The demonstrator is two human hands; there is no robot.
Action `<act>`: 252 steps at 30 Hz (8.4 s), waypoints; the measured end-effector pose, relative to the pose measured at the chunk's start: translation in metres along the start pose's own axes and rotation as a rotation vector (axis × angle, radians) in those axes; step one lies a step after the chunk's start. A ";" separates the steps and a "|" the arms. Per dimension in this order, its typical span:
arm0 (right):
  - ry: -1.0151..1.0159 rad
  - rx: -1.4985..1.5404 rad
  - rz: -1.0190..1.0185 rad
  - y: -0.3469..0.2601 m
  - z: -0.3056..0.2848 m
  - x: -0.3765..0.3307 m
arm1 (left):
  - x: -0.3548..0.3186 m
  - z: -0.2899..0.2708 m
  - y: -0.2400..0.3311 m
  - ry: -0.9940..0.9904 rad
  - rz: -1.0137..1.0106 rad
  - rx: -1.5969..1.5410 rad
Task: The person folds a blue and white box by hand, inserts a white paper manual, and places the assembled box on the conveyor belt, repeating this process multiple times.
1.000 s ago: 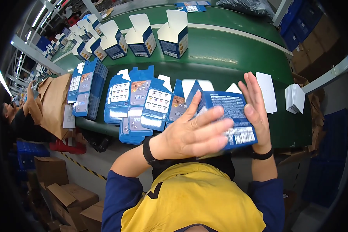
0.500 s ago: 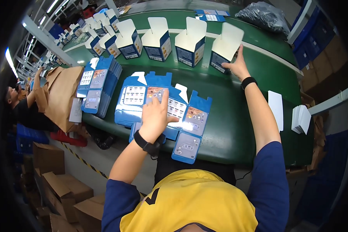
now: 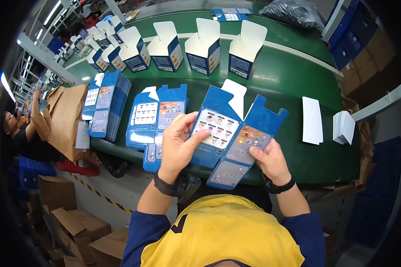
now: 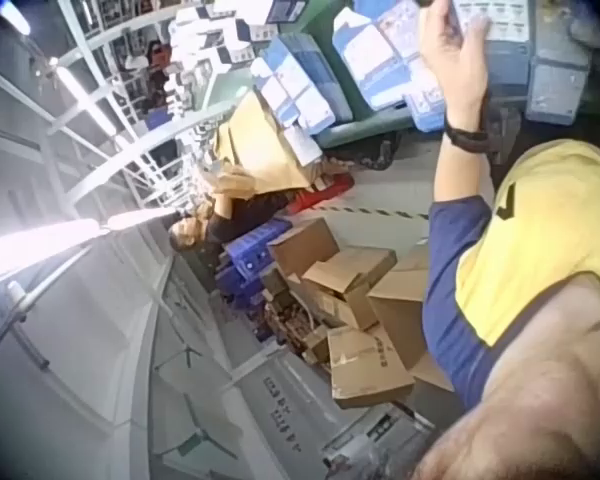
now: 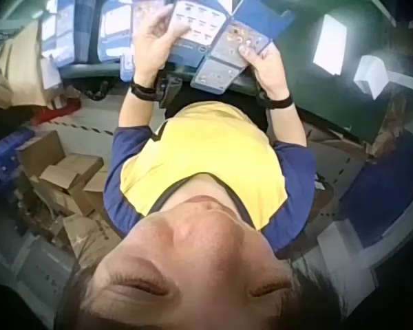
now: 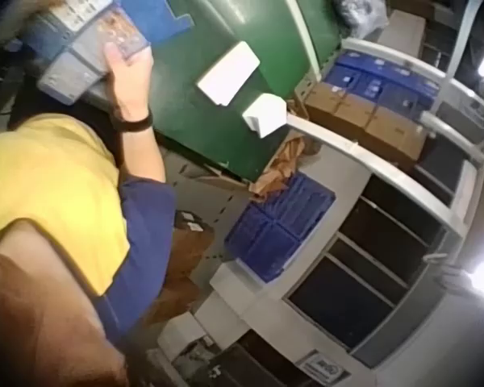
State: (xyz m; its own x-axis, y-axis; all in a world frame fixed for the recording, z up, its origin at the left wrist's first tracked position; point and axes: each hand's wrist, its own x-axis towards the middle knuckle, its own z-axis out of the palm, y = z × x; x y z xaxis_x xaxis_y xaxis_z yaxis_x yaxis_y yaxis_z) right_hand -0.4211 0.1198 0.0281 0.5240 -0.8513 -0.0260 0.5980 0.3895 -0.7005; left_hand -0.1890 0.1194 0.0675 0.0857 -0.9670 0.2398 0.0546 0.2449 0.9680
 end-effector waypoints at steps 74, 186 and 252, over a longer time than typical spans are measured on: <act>-0.036 -1.370 -0.470 -0.069 0.021 -0.041 | -0.025 0.069 0.027 -0.618 0.451 0.378; 0.061 -0.959 -0.685 -0.051 -0.050 -0.067 | -0.027 0.123 -0.017 -0.570 0.629 0.461; 0.384 -0.811 -0.273 -0.079 -0.162 0.095 | 0.018 -0.009 0.002 0.434 0.066 0.322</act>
State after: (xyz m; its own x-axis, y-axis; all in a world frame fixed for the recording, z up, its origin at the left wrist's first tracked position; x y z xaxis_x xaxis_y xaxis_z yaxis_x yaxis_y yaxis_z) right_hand -0.5165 -0.0482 -0.0346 0.1050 -0.9912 0.0800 -0.0104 -0.0816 -0.9966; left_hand -0.1788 0.1031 0.0727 0.4850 -0.8161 0.3144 -0.2663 0.2046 0.9419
